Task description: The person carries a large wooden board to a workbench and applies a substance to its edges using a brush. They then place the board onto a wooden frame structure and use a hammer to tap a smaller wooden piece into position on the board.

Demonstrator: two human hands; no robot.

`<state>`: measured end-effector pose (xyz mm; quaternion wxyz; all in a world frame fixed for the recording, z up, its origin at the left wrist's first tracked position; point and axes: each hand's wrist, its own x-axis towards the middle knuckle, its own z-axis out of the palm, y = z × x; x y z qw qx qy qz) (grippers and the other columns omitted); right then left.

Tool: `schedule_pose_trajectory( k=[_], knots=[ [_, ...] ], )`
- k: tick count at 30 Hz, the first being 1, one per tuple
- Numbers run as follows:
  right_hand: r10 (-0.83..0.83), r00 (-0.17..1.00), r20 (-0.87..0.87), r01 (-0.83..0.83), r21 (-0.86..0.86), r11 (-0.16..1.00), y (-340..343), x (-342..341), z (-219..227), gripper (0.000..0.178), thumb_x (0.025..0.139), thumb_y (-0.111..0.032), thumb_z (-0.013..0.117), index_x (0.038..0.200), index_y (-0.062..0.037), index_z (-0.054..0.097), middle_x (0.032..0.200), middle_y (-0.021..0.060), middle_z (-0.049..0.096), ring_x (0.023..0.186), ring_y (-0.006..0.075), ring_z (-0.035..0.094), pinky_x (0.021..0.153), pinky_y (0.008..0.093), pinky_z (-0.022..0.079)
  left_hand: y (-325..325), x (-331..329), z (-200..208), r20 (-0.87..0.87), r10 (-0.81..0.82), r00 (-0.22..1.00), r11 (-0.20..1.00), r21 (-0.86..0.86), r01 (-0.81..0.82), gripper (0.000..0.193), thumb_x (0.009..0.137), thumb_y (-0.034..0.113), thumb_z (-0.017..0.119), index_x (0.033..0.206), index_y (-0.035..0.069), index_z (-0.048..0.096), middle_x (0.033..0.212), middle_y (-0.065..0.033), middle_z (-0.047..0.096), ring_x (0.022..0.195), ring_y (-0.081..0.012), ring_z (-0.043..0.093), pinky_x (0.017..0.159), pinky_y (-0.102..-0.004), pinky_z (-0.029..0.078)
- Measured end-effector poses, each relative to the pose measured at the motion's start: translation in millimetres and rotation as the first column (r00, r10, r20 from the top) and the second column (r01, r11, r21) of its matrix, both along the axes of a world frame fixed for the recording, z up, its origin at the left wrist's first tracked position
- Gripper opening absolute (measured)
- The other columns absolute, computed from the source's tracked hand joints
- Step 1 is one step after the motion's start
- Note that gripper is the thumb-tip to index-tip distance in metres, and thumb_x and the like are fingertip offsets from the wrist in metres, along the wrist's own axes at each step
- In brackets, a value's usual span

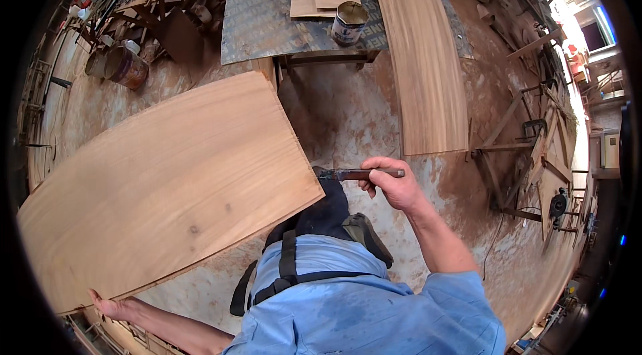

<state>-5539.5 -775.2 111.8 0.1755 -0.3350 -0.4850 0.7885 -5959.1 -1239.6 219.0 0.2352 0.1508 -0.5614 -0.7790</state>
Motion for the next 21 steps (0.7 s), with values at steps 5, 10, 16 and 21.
schedule_pose_trajectory(
  k=[5, 10, 16, 21],
  knots=[
    [-0.017, 1.000, 0.023, 0.017, -0.009, 1.000, -13.0, 3.6, -12.8, 0.022, 0.093, -0.011, 0.060, 0.111, 0.0015, 0.063, 0.085, 0.0084, 0.068, 0.071, 0.0107, 0.062, 0.061, 0.0246, 0.051, -6.3, -7.5, -1.1, -0.080, -0.005, 0.997, 0.997, -0.077, -0.002, 0.033, 0.090, 0.022, 0.062, 0.110, -0.003, 0.057, 0.112, -0.0150, 0.059, 0.098, -0.0275, 0.057, 0.087, -0.0404, 0.048],
    [-0.016, 0.997, 0.074, 0.018, -0.023, 1.000, -22.7, 5.1, -17.5, 0.020, 0.093, -0.007, 0.055, 0.109, 0.0048, 0.059, 0.086, 0.0137, 0.066, 0.071, 0.0168, 0.061, 0.059, 0.0295, 0.051, 17.1, -0.9, 5.0, -0.044, -0.008, 0.999, 0.985, -0.172, 0.000, 0.034, 0.095, 0.015, 0.048, 0.122, -0.006, 0.051, 0.117, -0.0173, 0.058, 0.100, -0.0292, 0.059, 0.092, -0.0420, 0.049],
    [0.011, 0.980, 0.196, -0.035, 0.121, 0.992, -38.0, 6.7, -7.7, 0.020, 0.092, -0.006, 0.056, 0.108, 0.0039, 0.061, 0.085, 0.0091, 0.066, 0.070, 0.0117, 0.059, 0.060, 0.0265, 0.050, 15.0, -14.4, -3.3, -0.041, 0.010, 0.999, 0.989, -0.146, -0.016, 0.035, 0.093, 0.019, 0.053, 0.117, -0.006, 0.054, 0.115, -0.0170, 0.059, 0.101, -0.0286, 0.059, 0.091, -0.0418, 0.049],
    [-0.048, 0.990, 0.134, -0.016, 0.440, 0.898, -53.8, 7.3, -7.2, 0.021, 0.087, -0.007, 0.064, 0.105, 0.0017, 0.063, 0.088, 0.0077, 0.066, 0.077, 0.0125, 0.061, 0.069, 0.0260, 0.049, 17.3, -22.9, -10.4, 0.014, -0.047, 0.999, 0.998, -0.051, 0.047, 0.036, 0.092, 0.022, 0.056, 0.114, -0.006, 0.056, 0.114, -0.0155, 0.060, 0.101, -0.0280, 0.058, 0.091, -0.0402, 0.047]
  ],
)
